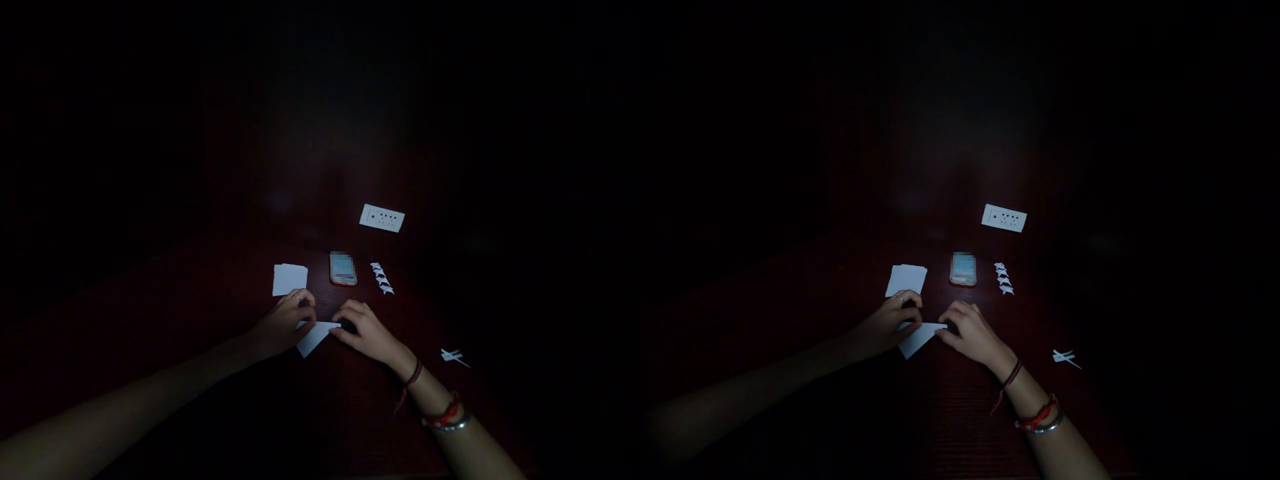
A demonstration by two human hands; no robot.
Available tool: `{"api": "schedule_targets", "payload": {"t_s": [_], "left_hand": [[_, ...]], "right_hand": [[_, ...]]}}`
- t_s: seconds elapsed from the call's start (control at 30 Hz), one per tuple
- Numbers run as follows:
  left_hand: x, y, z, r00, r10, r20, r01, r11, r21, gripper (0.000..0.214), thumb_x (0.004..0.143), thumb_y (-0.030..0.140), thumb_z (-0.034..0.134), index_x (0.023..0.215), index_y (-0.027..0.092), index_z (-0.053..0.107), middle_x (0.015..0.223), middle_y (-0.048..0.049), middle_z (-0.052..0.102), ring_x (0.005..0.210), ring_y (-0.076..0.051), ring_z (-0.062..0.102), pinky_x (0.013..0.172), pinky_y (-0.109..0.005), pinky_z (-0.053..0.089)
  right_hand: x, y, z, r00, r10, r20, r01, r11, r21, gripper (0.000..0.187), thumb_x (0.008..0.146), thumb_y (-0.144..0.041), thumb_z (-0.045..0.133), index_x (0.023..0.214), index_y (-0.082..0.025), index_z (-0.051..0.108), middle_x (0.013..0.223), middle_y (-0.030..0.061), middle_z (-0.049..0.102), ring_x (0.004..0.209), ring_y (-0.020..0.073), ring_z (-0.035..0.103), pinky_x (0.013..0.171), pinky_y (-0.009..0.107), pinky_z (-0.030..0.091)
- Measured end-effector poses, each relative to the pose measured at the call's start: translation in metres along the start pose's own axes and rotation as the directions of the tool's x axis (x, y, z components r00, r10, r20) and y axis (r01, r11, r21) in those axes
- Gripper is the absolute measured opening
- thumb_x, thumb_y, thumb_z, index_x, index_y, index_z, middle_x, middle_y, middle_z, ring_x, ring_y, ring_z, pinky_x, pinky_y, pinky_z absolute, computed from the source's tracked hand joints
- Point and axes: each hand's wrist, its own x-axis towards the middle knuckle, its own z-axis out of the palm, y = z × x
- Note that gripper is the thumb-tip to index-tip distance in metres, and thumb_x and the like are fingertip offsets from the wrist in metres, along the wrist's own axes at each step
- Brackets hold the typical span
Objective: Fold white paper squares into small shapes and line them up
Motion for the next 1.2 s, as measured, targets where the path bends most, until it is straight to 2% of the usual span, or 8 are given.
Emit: {"api": "schedule_targets", "payload": {"t_s": [0.23, 0.43, 0.57, 0.7, 0.87, 0.97, 1.1, 1.2], "left_hand": [[0.000, 0.005, 0.000, 0.996, 0.085, -0.008, -0.085, 0.996, 0.009, 0.013, 0.076, 0.011, 0.043, 0.079, 0.018, 0.054, 0.099, -0.0041, 0.042, 0.099, -0.020, 0.038, 0.082, -0.036, 0.034], [0.003, 0.012, 0.009, 0.986, 0.142, -0.083, -0.142, 0.990, 0.012, 0.010, 0.075, 0.011, 0.044, 0.077, 0.017, 0.052, 0.100, -0.0044, 0.042, 0.100, -0.020, 0.038, 0.084, -0.037, 0.033], [0.004, 0.014, 0.010, 0.985, 0.144, -0.092, -0.144, 0.990, 0.005, 0.010, 0.075, 0.011, 0.044, 0.076, 0.017, 0.051, 0.100, -0.0046, 0.042, 0.100, -0.020, 0.037, 0.085, -0.037, 0.032], [0.004, 0.016, 0.001, 0.989, 0.137, -0.052, -0.137, 0.990, -0.012, 0.011, 0.075, 0.012, 0.044, 0.075, 0.018, 0.053, 0.100, -0.0043, 0.042, 0.100, -0.020, 0.037, 0.084, -0.037, 0.033], [0.001, 0.011, -0.008, 0.996, 0.079, -0.046, -0.079, 0.997, -0.003, 0.012, 0.074, 0.010, 0.045, 0.073, 0.018, 0.054, 0.101, -0.0033, 0.041, 0.102, -0.021, 0.036, 0.084, -0.036, 0.034], [-0.001, 0.005, -0.009, 0.997, 0.063, -0.049, -0.062, 0.998, 0.005, 0.013, 0.073, 0.011, 0.045, 0.073, 0.018, 0.055, 0.100, -0.0033, 0.042, 0.099, -0.020, 0.038, 0.083, -0.036, 0.035], [-0.002, 0.000, -0.008, 0.997, 0.049, -0.065, -0.049, 0.999, 0.008, 0.012, 0.074, 0.012, 0.045, 0.074, 0.018, 0.055, 0.098, -0.0037, 0.043, 0.096, -0.019, 0.041, 0.081, -0.034, 0.036], [-0.001, 0.002, -0.007, 0.997, 0.051, -0.052, -0.051, 0.999, 0.003, 0.012, 0.075, 0.013, 0.044, 0.075, 0.018, 0.055, 0.097, -0.0034, 0.043, 0.096, -0.019, 0.041, 0.082, -0.034, 0.036]], "right_hand": [[0.002, -0.005, 0.003, 1.000, 0.018, 0.013, -0.018, 0.999, 0.044, 0.005, 0.074, -0.013, 0.048, 0.074, -0.016, 0.053, 0.076, -0.0005, 0.049, 0.075, 0.0105, 0.046, 0.069, 0.023, 0.031], [0.003, -0.014, 0.005, 1.000, 0.009, -0.022, -0.007, 0.996, 0.093, 0.003, 0.072, -0.014, 0.050, 0.073, -0.017, 0.052, 0.077, -0.0006, 0.050, 0.075, 0.0107, 0.046, 0.069, 0.024, 0.030], [0.004, -0.018, 0.006, 0.999, 0.016, -0.049, -0.010, 0.992, 0.124, 0.005, 0.070, -0.012, 0.050, 0.072, -0.016, 0.052, 0.076, -0.0006, 0.050, 0.074, 0.0107, 0.047, 0.069, 0.023, 0.031], [0.004, -0.015, 0.003, 0.999, 0.001, -0.039, 0.005, 0.990, 0.138, 0.006, 0.068, -0.010, 0.049, 0.068, -0.016, 0.050, 0.073, -0.0014, 0.049, 0.071, 0.0100, 0.046, 0.066, 0.022, 0.031], [0.002, -0.001, 0.000, 0.998, 0.027, -0.052, -0.020, 0.992, 0.128, 0.009, 0.065, -0.007, 0.046, 0.063, -0.016, 0.047, 0.068, -0.0016, 0.046, 0.064, 0.0091, 0.043, 0.059, 0.020, 0.032], [0.000, 0.010, -0.001, 0.995, 0.068, -0.071, -0.061, 0.994, 0.090, 0.009, 0.064, -0.007, 0.048, 0.062, -0.015, 0.046, 0.066, -0.0019, 0.046, 0.063, 0.0094, 0.043, 0.060, 0.021, 0.032], [-0.001, 0.014, -0.003, 0.984, 0.115, -0.136, -0.105, 0.992, 0.076, 0.007, 0.069, -0.009, 0.046, 0.066, -0.015, 0.048, 0.070, -0.0001, 0.048, 0.066, 0.0105, 0.045, 0.063, 0.022, 0.033], [0.000, 0.004, -0.004, 0.990, 0.077, -0.114, -0.069, 0.995, 0.073, 0.006, 0.073, -0.015, 0.047, 0.077, -0.017, 0.052, 0.079, 0.0012, 0.050, 0.075, 0.0123, 0.046, 0.069, 0.025, 0.033]]}}
